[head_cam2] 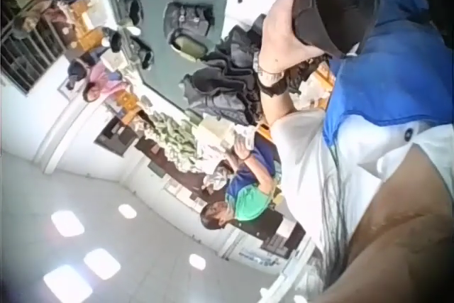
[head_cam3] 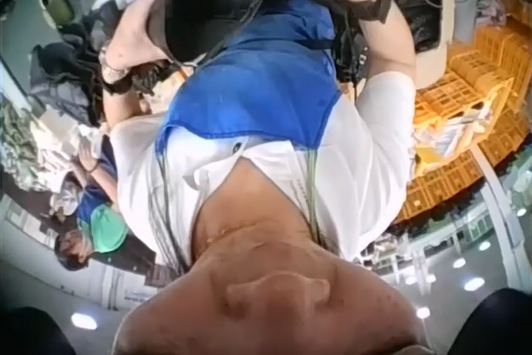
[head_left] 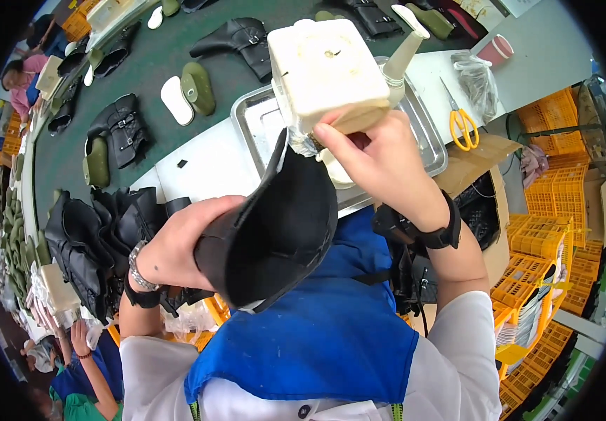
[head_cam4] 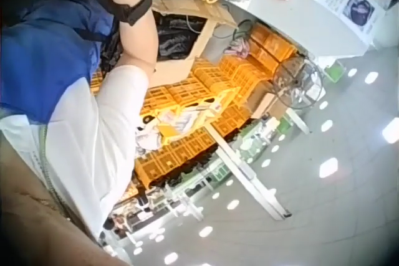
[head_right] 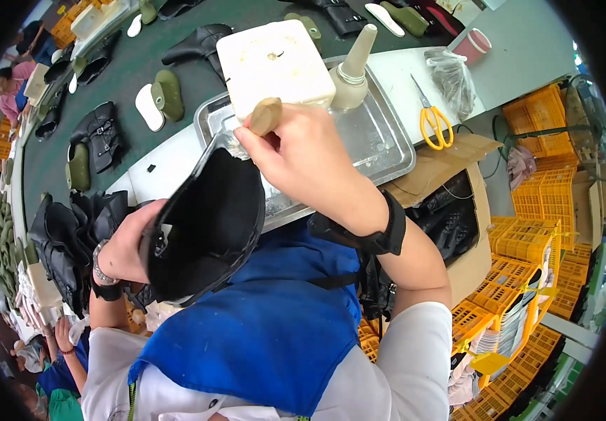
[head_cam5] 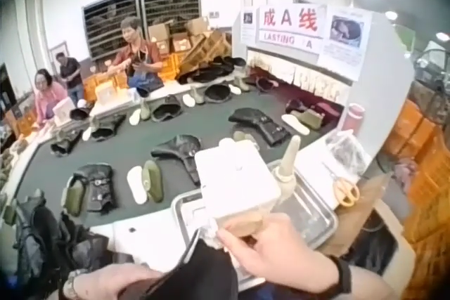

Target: The recorder is applying glue to the inside edges of black leather boots using a brush at a factory assembly line.

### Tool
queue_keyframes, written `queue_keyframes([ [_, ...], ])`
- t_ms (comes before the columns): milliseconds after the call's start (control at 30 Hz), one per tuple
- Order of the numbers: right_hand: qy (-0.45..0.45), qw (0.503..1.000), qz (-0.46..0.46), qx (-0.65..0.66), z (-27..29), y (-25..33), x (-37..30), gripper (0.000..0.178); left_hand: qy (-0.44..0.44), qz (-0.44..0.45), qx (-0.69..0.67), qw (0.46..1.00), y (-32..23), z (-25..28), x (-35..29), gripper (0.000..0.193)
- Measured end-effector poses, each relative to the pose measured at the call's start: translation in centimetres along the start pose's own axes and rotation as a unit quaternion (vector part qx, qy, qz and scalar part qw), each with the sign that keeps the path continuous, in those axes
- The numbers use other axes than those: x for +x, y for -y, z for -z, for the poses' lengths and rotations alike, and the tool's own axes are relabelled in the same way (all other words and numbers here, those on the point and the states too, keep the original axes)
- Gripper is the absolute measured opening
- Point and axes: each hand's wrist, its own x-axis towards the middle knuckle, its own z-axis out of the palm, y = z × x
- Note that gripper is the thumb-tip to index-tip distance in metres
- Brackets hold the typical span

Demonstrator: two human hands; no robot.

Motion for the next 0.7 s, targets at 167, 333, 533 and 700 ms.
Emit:
queue_keyframes([
  [167,0.022,0.999,-0.018,-0.018,-0.2,-0.2,0.4,0.014,-0.089,-0.029,0.248,0.964,-1.1,-1.3,0.5,0.078],
  [333,0.050,0.998,-0.036,-0.005,-0.3,0.0,0.0,0.015,-0.147,-0.006,0.293,0.945,-1.2,-2.2,0.1,0.076],
  [533,-0.036,0.976,-0.133,0.166,0.1,0.1,-0.9,0.015,-0.172,0.036,0.339,0.924,-0.8,-2.3,0.1,0.076],
  [700,-0.008,0.962,-0.172,0.212,-0.8,-0.5,-1.8,0.015,-0.196,0.035,0.318,0.927,-0.7,-2.3,0.0,0.074],
])
